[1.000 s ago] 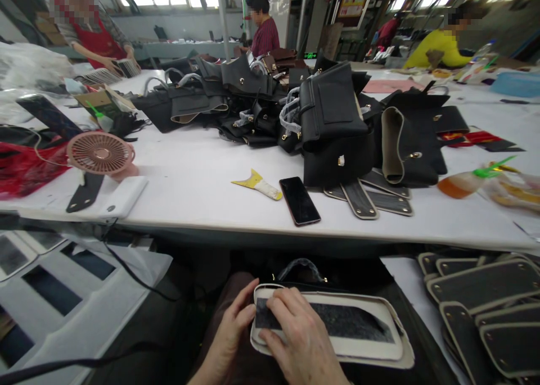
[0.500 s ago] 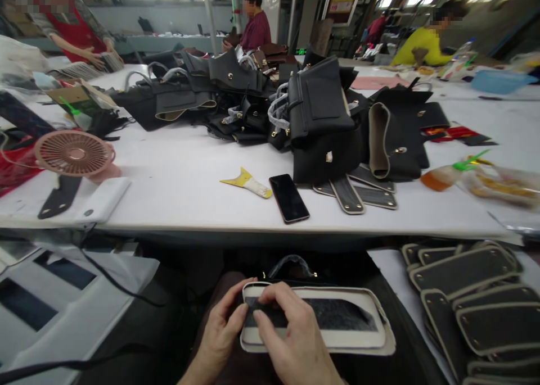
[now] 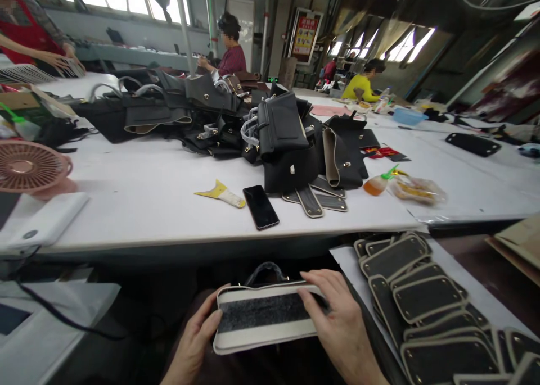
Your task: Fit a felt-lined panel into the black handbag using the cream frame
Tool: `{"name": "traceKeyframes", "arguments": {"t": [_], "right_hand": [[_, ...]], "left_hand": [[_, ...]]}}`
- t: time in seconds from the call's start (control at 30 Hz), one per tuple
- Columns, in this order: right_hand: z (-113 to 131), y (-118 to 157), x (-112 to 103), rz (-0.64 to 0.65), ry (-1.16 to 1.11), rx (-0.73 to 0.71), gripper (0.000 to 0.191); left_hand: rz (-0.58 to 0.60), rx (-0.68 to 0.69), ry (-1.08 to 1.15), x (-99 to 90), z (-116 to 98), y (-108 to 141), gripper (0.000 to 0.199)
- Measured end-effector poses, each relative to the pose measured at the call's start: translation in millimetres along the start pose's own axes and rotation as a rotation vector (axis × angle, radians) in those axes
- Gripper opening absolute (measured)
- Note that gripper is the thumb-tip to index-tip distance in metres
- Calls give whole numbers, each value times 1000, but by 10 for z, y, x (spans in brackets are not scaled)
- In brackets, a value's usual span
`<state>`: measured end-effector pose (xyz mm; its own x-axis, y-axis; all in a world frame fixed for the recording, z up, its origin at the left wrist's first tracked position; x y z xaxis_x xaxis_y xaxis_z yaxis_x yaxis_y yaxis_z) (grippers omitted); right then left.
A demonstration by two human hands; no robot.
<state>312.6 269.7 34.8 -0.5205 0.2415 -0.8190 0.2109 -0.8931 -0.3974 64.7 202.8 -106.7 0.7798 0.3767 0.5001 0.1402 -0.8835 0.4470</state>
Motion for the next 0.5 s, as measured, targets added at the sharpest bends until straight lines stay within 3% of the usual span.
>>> {"name": "traceKeyframes", "arguments": {"t": [0.2, 0.37, 0.43, 0.5], "right_hand": [[646, -247, 504, 341, 92, -349, 15], [750, -304, 731, 501, 320, -586, 18], [744, -290, 779, 544, 375, -658, 17], [719, -269, 837, 586, 398, -707, 17]], "left_hand": [[62, 89, -110, 8, -89, 10, 50], [206, 348, -395, 33, -288, -24, 45], [306, 461, -634, 146, -388, -4, 37], [417, 552, -892, 296, -464, 34, 47]]}}
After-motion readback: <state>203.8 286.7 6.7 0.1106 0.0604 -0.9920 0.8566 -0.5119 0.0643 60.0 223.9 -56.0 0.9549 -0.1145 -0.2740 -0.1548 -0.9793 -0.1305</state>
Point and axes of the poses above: each hand's wrist, its own y-axis away from the middle knuckle, its own x-axis out of the palm, z = x × y, the point moved 8 cm from there along -y, towards the middle knuckle, and after that the axes turned 15 degrees about y, right-handed, at the moved point
